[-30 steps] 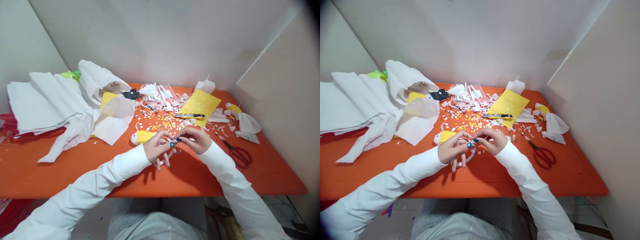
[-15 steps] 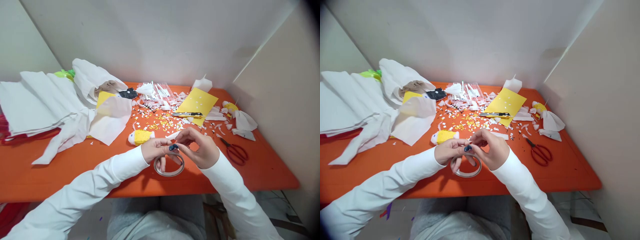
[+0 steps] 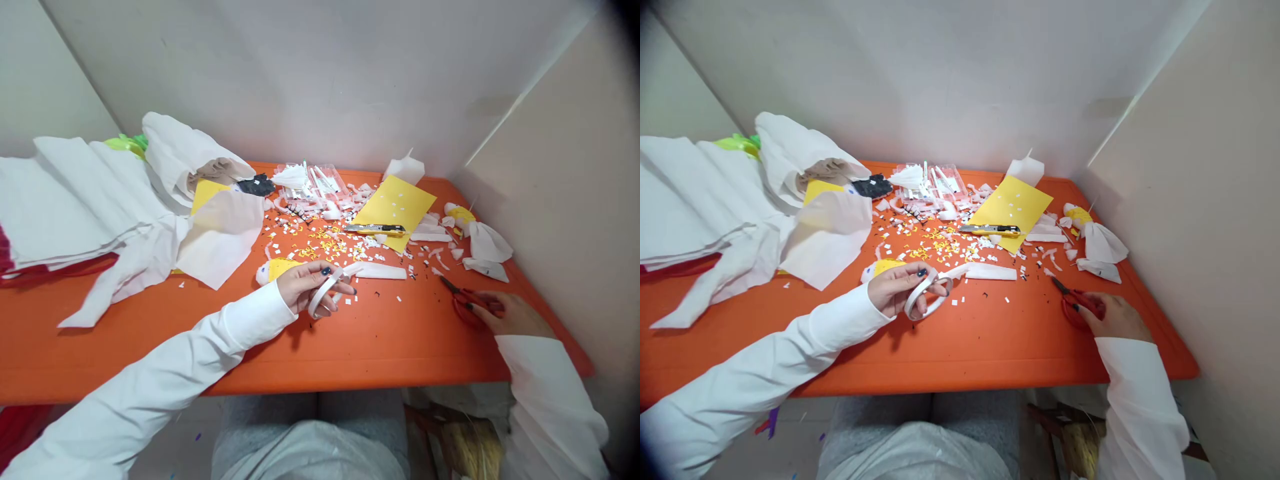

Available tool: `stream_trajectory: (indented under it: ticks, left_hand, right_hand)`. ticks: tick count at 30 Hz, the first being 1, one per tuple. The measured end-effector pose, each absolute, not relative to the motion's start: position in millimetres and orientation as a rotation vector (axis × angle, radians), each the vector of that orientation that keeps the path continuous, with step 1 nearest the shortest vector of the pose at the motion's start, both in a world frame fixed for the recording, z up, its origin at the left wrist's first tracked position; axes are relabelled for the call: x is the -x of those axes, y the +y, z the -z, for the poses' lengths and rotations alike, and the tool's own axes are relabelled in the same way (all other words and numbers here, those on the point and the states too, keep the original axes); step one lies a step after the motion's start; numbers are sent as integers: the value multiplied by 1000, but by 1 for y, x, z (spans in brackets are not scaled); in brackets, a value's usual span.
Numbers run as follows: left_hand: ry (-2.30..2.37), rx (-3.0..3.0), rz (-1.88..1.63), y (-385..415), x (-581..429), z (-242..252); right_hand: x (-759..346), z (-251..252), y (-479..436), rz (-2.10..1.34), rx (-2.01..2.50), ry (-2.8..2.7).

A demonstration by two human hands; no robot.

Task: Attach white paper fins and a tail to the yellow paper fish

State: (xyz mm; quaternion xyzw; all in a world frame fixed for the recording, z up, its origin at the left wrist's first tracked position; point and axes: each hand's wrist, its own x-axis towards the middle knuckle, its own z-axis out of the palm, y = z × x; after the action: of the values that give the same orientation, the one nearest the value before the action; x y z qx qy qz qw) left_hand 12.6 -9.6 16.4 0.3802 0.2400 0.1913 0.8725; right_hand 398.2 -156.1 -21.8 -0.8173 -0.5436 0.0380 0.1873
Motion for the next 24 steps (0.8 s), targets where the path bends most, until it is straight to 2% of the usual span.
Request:
stream_trajectory:
  ticks: [7,15,19,24]
  left_hand:
    - [590,-882,-360,-12,-14,-20]
    - [557,-928,-386,-19,-16,-18]
    - [601,-931,-407,-20,-17,-20]
    - [623,-920,-408,-21,-18,-19]
  right_hand:
    - [-417,54,-169,-90,2330,-1449]
    - [-423,29,-158,-394,2485,-1536]
    - [-405,13,-165,-414,2285,-1522]
    - [-352,-11,-160,-1019,1968,-1637]
